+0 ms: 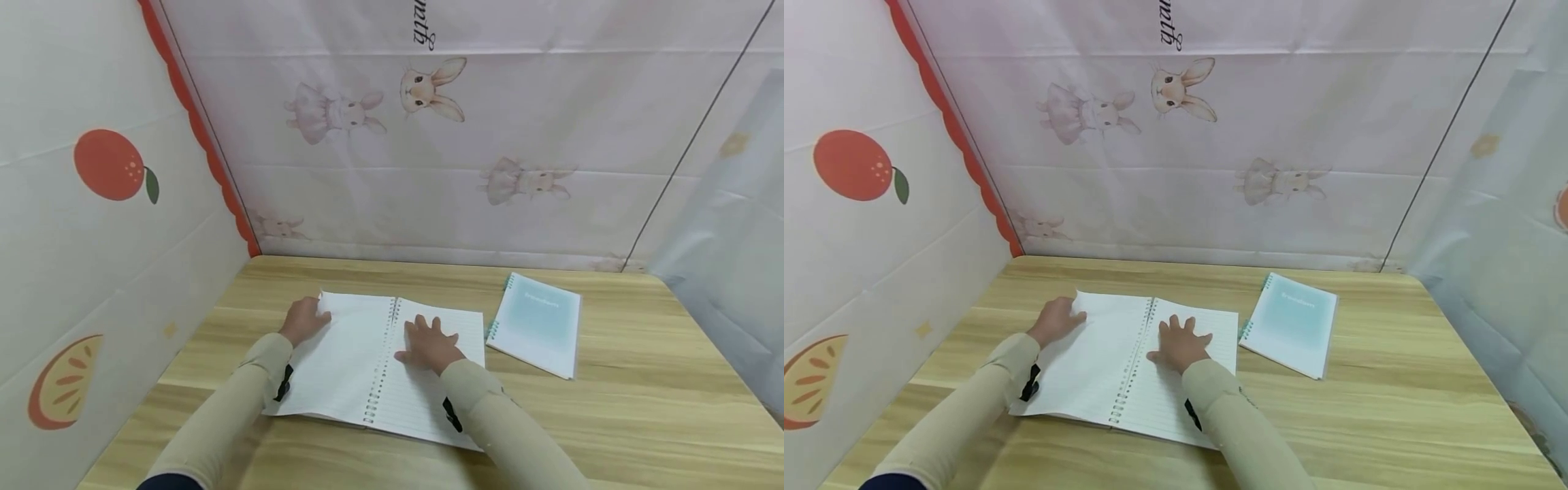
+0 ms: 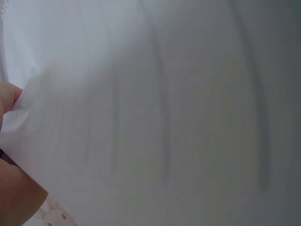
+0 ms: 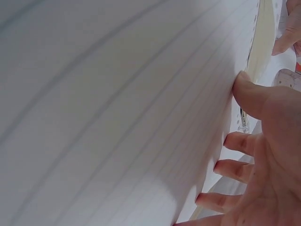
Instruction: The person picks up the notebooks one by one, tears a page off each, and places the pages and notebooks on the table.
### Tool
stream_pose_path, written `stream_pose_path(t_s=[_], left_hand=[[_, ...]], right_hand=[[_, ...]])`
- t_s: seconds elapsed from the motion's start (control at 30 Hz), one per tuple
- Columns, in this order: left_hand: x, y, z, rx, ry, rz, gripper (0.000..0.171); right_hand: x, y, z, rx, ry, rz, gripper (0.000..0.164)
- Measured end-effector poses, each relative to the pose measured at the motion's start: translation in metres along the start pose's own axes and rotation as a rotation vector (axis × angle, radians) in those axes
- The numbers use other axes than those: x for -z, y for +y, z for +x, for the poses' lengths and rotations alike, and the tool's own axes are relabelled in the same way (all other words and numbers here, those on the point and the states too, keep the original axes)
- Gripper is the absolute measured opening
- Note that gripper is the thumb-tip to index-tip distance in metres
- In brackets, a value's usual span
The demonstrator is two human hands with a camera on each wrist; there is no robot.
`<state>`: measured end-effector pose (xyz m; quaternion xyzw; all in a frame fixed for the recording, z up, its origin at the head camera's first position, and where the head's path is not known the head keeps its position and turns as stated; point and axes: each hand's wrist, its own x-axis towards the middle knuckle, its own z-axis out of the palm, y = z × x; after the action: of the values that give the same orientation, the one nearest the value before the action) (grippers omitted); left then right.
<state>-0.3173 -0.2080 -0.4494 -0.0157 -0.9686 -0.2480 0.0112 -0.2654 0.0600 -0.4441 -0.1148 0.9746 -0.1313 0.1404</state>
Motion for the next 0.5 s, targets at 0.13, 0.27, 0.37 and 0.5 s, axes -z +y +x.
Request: stream_pose_path(t_s=[0.13,0.27,0.37,0.5], left_hand=[[-0.004,-0.004,0.0,-0.032,0.013,0.012,0.041],[-0.007,-0.004,0.001,-0.052,0.022,0.016,0.04],[-0.009,-0.006,-0.001,-0.057,0.022,0.013,0.04],[-0.012,-0.01,-0.002,-0.083,0.041,-0.015,0.036]], right_hand=[[-0.005,0.002,0.001,0.004,0.016,-0.03,0.075],[-0.008,0.005,0.0,0.004,0.029,-0.038,0.075],[-0.011,0.006,0.001,0.012,0.032,-0.034,0.075],[-0.013,0.006,0.0,0.016,0.043,-0.042,0.075]])
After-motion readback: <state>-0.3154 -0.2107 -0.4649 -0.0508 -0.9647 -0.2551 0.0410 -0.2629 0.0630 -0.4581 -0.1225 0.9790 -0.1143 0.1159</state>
